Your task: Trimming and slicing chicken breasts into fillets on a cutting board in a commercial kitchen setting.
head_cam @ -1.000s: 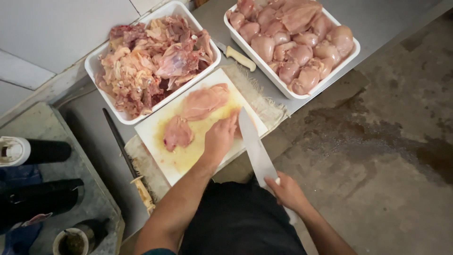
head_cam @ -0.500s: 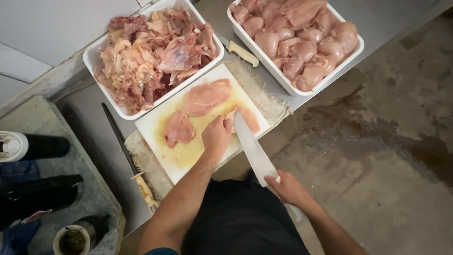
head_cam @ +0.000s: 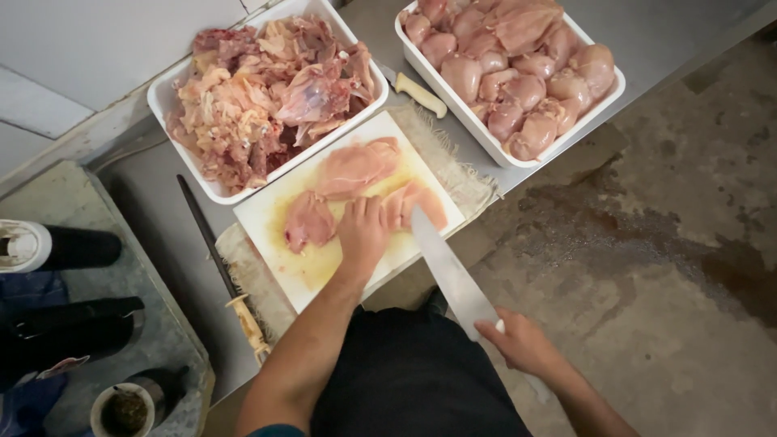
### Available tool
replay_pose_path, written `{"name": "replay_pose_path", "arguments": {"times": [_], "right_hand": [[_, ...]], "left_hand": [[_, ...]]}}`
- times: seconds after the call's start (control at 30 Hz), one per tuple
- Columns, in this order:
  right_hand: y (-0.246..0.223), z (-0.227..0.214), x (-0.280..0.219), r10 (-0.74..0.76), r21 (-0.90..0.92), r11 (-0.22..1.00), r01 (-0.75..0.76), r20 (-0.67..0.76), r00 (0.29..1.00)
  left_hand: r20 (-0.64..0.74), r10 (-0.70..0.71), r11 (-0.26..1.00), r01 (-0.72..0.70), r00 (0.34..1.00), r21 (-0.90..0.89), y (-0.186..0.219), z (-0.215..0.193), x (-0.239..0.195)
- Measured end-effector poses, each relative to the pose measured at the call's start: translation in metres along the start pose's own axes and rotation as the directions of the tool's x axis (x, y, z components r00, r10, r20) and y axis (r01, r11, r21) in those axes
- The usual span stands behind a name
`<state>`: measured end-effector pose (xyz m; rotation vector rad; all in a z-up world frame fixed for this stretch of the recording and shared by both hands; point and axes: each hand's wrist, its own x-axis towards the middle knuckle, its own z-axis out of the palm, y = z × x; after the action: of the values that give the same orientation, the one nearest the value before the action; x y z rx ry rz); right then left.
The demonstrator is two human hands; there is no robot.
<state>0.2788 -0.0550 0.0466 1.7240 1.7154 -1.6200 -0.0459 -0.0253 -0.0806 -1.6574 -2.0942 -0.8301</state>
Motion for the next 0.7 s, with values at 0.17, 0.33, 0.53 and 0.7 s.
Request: {"name": "replay_pose_path", "arguments": {"times": [0.17, 0.33, 0.53, 0.7], "right_hand": [[-0.006, 0.009, 0.033, -0.065, 0.059, 0.996, 0.068, -0.043, 0.997], [-0.026, 0.012, 0.039, -0.096, 0.028, 0.995, 0.097, -0.042, 0.995], [-0.014, 0.012, 0.031, -0.096, 0.006, 0.995, 0.096, 0.016, 0.995], [-0.049, 0.002, -0.003, 0.239, -0.242, 0.948, -0.208, 0.104, 0.965]], "left_hand": [[-0.025, 0.195, 0.952, -0.196, 0.980, -0.235, 0.012, 0.008, -0.010], [0.002, 0.185, 0.950, -0.178, 0.983, -0.257, 0.000, 0.029, -0.025], [-0.006, 0.170, 0.957, -0.166, 0.985, -0.239, -0.008, 0.017, -0.017], [0.014, 0.181, 0.933, -0.167, 0.983, -0.318, 0.006, -0.029, 0.011]]}}
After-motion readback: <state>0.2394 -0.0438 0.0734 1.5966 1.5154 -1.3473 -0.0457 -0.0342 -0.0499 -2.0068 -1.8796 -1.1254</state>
